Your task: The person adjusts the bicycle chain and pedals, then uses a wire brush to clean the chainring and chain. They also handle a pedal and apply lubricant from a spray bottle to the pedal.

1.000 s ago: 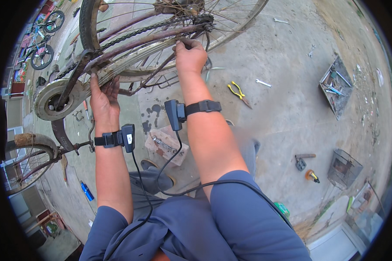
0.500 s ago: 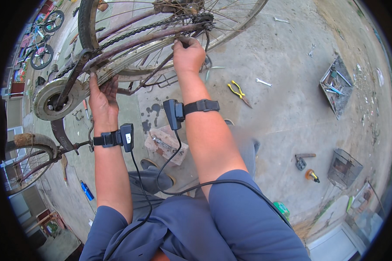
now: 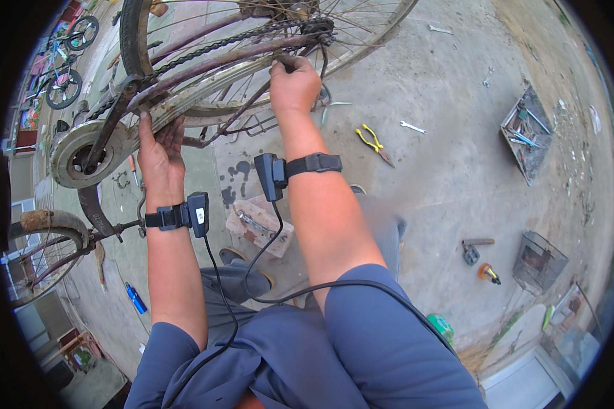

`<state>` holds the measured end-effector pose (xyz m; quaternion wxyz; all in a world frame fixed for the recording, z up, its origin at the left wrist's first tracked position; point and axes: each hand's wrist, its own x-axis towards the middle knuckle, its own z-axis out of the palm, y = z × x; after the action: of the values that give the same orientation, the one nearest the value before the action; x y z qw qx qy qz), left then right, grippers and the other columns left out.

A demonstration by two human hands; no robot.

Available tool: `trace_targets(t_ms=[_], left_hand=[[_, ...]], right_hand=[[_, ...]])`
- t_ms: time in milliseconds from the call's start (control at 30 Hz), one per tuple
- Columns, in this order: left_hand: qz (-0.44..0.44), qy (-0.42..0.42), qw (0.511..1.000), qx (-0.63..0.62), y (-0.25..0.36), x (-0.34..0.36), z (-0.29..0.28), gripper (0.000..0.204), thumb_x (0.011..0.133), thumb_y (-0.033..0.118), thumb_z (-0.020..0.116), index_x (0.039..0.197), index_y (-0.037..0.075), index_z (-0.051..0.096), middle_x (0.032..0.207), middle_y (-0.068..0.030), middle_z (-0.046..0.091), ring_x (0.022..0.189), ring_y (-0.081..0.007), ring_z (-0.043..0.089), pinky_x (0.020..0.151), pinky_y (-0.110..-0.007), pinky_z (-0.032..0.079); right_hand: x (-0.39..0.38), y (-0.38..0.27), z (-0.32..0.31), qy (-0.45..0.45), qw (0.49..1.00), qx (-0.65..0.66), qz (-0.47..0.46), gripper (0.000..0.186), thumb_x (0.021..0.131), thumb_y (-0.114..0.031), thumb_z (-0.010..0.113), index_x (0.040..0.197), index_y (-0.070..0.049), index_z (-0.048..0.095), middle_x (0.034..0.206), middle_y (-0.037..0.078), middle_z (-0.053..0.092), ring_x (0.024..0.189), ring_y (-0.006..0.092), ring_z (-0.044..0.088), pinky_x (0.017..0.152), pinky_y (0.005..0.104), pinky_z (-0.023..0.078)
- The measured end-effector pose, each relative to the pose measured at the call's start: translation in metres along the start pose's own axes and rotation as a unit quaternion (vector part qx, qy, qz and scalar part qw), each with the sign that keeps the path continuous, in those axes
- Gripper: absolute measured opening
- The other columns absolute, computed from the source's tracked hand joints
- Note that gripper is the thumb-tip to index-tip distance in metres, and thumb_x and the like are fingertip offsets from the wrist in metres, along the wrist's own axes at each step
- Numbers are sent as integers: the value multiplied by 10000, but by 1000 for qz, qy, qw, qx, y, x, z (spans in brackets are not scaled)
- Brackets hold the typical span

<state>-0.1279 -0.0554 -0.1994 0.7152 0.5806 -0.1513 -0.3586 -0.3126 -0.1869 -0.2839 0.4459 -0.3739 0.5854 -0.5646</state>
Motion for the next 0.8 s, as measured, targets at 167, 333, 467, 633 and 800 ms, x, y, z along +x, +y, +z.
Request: trace_targets(t_ms=[167, 333, 467, 633, 800], left_hand=[[-1, -1, 1000, 0, 0, 1, -1, 482, 972, 432, 691, 1281, 74, 599, 1155, -134, 693, 1046, -266, 700, 903, -339, 561], [-4, -6, 1000, -1, 0, 2, -2, 481, 972, 434, 691, 1288, 85, 590, 1167, -133, 689, 1054, -266, 698, 911, -338, 552], [-11, 0, 1000, 2, 1, 2, -1, 484, 970, 440, 692, 1289, 92, 585, 1172, -130, 686, 1060, -269, 697, 924, -340, 543], [8, 0, 1000, -20, 1, 0, 0, 463, 969, 372, 714, 1236, 12, 598, 1084, -146, 712, 954, -265, 727, 827, -338, 600], [6, -4, 1000, -15, 1, 0, 0, 465, 969, 384, 711, 1257, 38, 595, 1117, -142, 700, 989, -269, 716, 848, -341, 589]], right_hand=[[-2, -2, 4, -27, 977, 198, 72, 147, 912, -48, 705, 999, 68, 682, 870, 128, 738, 688, 173, 718, 632, 286, 578], [-4, -9, 2, -47, 951, 268, 145, 221, 942, -23, 689, 1114, 90, 609, 976, 140, 690, 775, 221, 726, 642, 289, 608], [-5, -12, 1, -53, 934, 298, 187, 237, 959, -51, 680, 1134, 76, 585, 982, 138, 688, 777, 230, 727, 644, 289, 613], [-6, -15, 1, -57, 927, 300, 216, 212, 991, -98, 650, 1108, 58, 568, 963, 126, 681, 757, 235, 724, 641, 293, 616], [-5, -18, 1, -64, 928, 283, 234, 218, 1019, -152, 622, 1072, 52, 567, 917, 111, 666, 718, 232, 717, 616, 297, 606]])
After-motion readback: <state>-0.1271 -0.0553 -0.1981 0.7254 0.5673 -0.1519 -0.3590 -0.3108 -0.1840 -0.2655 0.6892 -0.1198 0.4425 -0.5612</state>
